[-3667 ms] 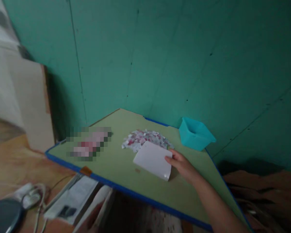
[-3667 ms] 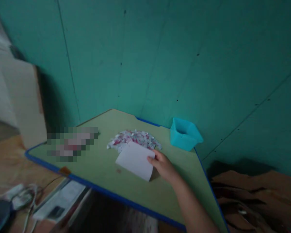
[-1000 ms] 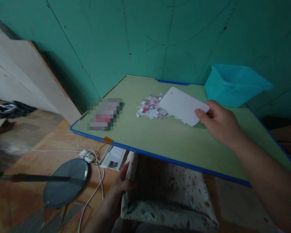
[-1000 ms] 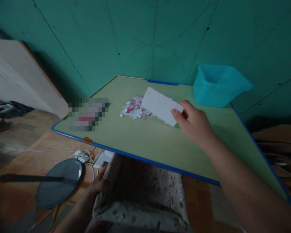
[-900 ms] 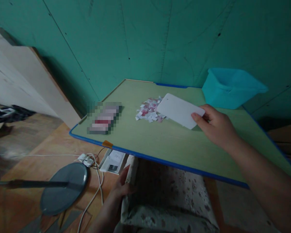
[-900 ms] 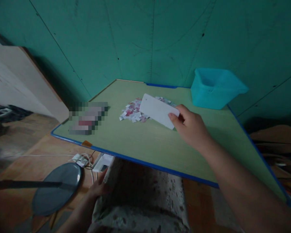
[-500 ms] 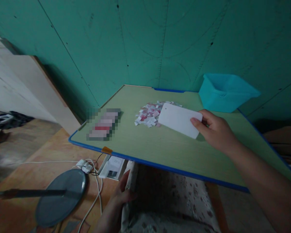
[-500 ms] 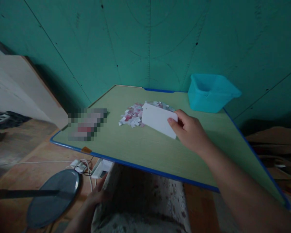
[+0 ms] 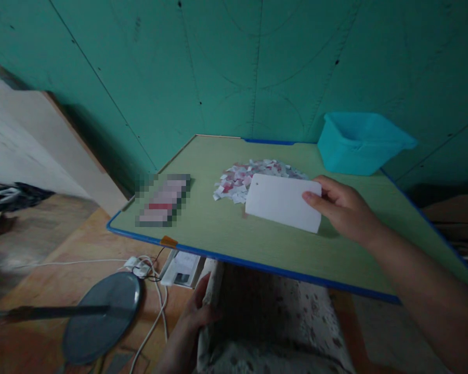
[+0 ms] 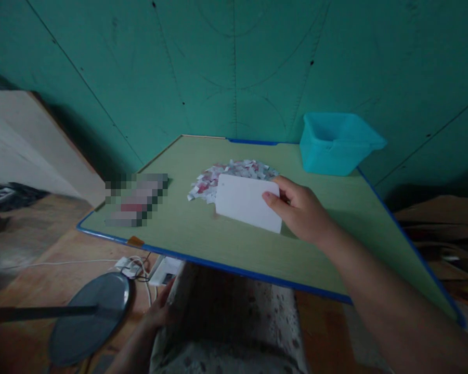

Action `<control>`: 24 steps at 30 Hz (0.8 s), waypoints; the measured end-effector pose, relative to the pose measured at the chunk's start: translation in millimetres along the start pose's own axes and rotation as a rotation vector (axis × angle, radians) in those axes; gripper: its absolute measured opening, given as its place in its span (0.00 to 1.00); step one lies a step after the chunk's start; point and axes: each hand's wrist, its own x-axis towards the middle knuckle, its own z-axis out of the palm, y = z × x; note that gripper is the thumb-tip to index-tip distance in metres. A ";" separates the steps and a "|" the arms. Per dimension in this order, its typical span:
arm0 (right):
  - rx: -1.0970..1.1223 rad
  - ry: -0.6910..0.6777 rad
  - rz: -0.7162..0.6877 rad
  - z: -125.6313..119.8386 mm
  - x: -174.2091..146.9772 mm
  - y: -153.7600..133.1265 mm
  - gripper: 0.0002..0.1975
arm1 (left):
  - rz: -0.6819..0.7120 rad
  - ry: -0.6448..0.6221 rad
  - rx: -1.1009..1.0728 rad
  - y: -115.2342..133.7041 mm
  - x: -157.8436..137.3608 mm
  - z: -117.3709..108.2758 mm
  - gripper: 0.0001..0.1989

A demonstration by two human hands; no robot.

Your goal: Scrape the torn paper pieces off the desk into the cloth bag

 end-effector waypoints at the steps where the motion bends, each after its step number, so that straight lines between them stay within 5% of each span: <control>1: 0.059 -0.021 0.006 0.1 -0.6 -1.5 0.13 | 0.007 0.001 0.004 0.6 -0.3 0.9 0.21; 12: 0.136 -0.100 0.041 5.6 0.3 -3.7 0.12 | 0.140 0.054 0.098 -3.5 11.0 -11.7 0.23; 24: 0.017 -0.042 0.020 4.2 3.2 3.7 0.12 | 0.068 -0.002 0.197 1.1 1.5 -10.9 0.26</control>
